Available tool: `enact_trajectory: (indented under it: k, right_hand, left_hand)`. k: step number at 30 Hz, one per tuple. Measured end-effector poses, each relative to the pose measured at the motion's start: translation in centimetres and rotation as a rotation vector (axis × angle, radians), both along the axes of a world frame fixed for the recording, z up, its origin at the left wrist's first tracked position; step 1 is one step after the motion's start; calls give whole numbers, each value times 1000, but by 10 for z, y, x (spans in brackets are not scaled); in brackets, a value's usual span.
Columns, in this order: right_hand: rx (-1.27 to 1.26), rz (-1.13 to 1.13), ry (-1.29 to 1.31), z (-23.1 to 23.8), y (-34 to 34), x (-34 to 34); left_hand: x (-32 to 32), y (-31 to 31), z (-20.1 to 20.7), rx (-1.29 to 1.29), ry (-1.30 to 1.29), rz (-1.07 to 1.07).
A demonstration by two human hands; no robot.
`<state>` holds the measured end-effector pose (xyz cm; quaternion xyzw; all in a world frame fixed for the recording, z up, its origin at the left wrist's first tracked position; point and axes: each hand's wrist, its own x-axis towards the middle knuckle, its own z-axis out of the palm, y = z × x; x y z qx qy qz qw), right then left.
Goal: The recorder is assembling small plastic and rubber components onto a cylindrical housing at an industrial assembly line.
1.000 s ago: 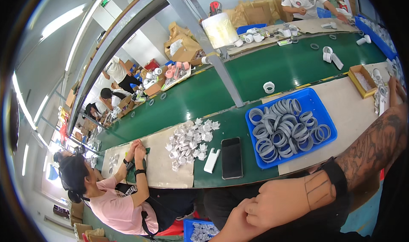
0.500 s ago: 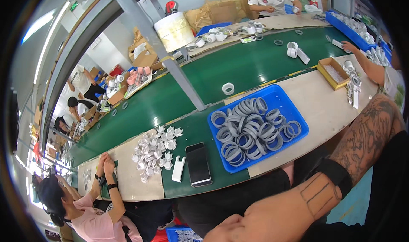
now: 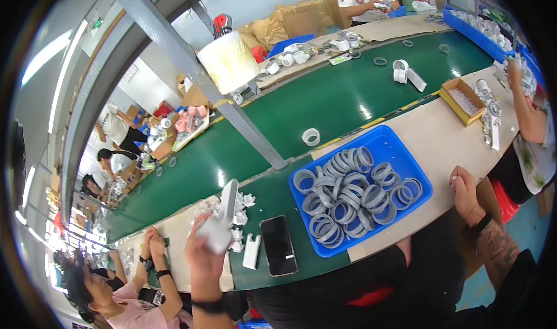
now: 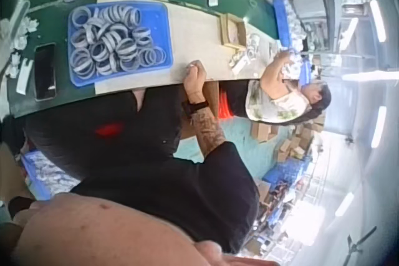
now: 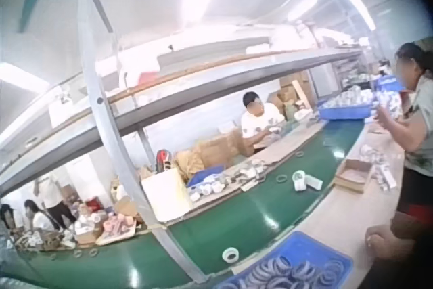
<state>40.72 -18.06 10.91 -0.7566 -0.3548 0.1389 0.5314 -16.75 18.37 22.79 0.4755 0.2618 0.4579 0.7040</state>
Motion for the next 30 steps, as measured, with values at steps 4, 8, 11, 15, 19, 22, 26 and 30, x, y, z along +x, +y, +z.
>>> enact_trajectory:
  k: [4, 8, 11, 15, 19, 22, 26, 30]
  right_hand:
    - [-72, -224, -470, -29, 19, -22]
    - [-61, -230, -477, -16, 22, -34]
    - [-57, -274, -471, -9, 22, -35]
    - [-49, -262, -465, -6, 23, -36]
    - [-57, -225, -455, -10, 22, -37]
    - [-37, -215, -436, -14, 19, -34]
    - [67, -104, -137, -16, 7, -17]
    - [188, -84, 172, -26, -50, 19]
  left_hand:
    - [85, 112, -27, 38, 417, 239]
    - [137, 179, -77, 393, 869, 418]
    - [150, 189, -117, 548, 1053, 419]
    - [146, 160, -122, 681, 1062, 580]
    - [110, 83, -89, 569, 874, 601]
    - [60, 14, -79, 761, 822, 614]
    - [8, -58, -97, 818, 1022, 750]
    - [-8, -91, -125, 836, 1026, 785]
